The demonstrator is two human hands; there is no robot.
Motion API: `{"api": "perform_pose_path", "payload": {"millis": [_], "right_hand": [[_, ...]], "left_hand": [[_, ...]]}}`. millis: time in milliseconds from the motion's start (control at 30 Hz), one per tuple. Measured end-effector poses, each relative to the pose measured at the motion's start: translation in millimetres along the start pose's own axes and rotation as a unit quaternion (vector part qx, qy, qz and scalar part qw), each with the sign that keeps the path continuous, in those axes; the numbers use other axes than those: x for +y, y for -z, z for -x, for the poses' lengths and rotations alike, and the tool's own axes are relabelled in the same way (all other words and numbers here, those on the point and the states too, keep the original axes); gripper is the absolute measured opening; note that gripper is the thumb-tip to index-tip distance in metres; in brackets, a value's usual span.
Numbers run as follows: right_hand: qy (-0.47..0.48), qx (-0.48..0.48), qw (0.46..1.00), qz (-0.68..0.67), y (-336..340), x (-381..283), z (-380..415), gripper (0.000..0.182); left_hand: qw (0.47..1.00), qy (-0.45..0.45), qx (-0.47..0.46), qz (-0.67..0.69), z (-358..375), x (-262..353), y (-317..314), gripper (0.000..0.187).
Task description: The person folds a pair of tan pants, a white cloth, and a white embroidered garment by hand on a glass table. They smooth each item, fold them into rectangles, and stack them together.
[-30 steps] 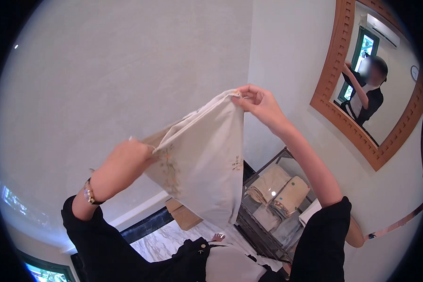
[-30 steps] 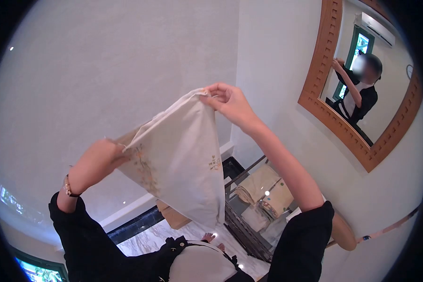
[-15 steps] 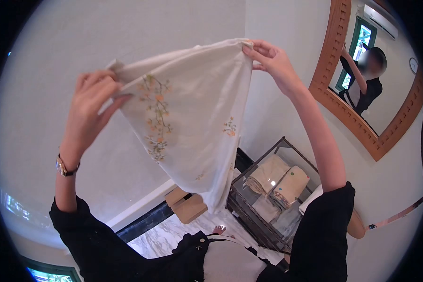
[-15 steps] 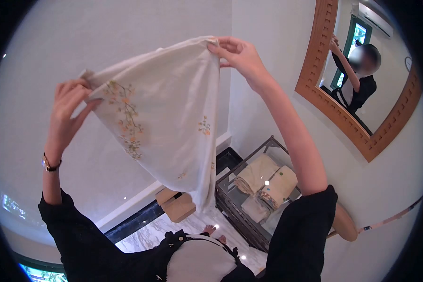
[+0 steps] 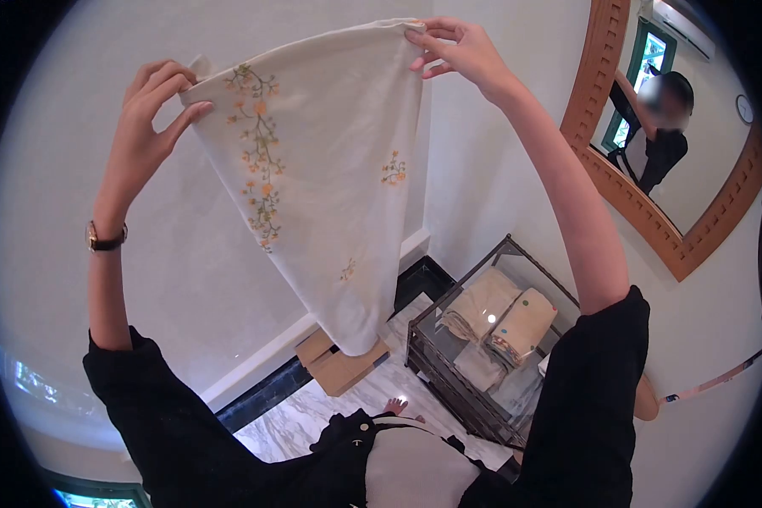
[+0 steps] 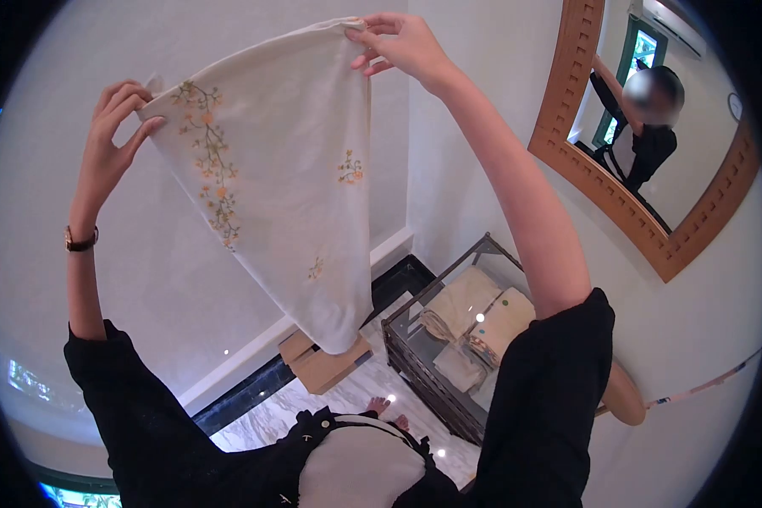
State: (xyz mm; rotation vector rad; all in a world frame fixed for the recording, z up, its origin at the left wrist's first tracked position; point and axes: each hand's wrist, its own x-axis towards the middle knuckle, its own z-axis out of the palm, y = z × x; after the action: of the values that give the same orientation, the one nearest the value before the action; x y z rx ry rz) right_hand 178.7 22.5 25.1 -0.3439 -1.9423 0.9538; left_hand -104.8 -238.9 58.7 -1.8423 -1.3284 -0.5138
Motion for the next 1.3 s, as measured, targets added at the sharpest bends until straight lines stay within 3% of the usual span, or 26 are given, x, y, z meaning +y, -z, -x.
{"api": "perform_pose_path", "payload": {"millis": [100, 333, 467, 667, 767, 967, 1033, 1100, 1133, 1167, 1200, 1300], "right_hand": [[0.000, -0.027, 0.999, -0.018, 4.0, 12.6, -5.0, 0.044], [-0.014, -0.015, 1.000, -0.013, -8.6, 41.8, -19.5, 0.039], [-0.023, 0.008, 1.000, -0.012, -18.7, 43.0, -20.6, 0.036], [-0.012, 0.050, 0.999, -0.008, -27.4, 44.8, -10.5, 0.038], [0.006, 0.063, 0.998, -0.025, -18.5, 43.3, -2.5, 0.039], [0.021, 0.047, 0.999, -0.005, 25.5, 9.0, 24.2, 0.044], [-0.012, 0.102, 0.995, -0.010, 33.7, -13.1, 47.5, 0.044], [-0.026, 0.141, 0.990, -0.006, 44.6, -36.4, 74.0, 0.043], [-0.024, 0.152, 0.988, 0.001, 52.0, -42.7, 86.5, 0.042], [-0.018, 0.133, 0.991, -0.003, 105.1, -15.2, 89.3, 0.044], [-0.049, 0.143, 0.988, 0.007, 107.5, -36.5, 108.1, 0.046], [-0.020, 0.206, 0.978, 0.025, 150.6, -60.2, 151.9, 0.044]], "left_hand": [[0.998, 0.026, -0.049, 0.035, 1.3, -9.0, -14.9, 0.024], [0.985, -0.066, -0.013, -0.162, 12.6, -20.9, -58.7, 0.026], [0.978, -0.047, -0.035, -0.199, 17.1, -23.3, -60.2, 0.028], [0.994, 0.022, -0.036, -0.103, 26.1, -12.0, -53.2, 0.029], [0.994, 0.032, 0.104, 0.004, 30.2, 4.4, -50.2, 0.033], [0.972, 0.037, 0.140, 0.187, 16.5, 61.8, -8.4, 0.040], [0.959, 0.014, 0.131, 0.251, 7.9, 88.1, 6.6, 0.034], [0.940, -0.066, 0.173, 0.286, -2.2, 123.2, 10.4, 0.029], [0.915, -0.135, 0.199, 0.324, -10.1, 131.2, 5.9, 0.028], [0.885, -0.205, 0.218, 0.357, -18.0, 139.3, 1.4, 0.027], [0.859, -0.251, 0.225, 0.385, -26.4, 146.6, 1.6, 0.028], [0.805, -0.302, 0.193, 0.473, -48.6, 168.2, 7.8, 0.029]]}}
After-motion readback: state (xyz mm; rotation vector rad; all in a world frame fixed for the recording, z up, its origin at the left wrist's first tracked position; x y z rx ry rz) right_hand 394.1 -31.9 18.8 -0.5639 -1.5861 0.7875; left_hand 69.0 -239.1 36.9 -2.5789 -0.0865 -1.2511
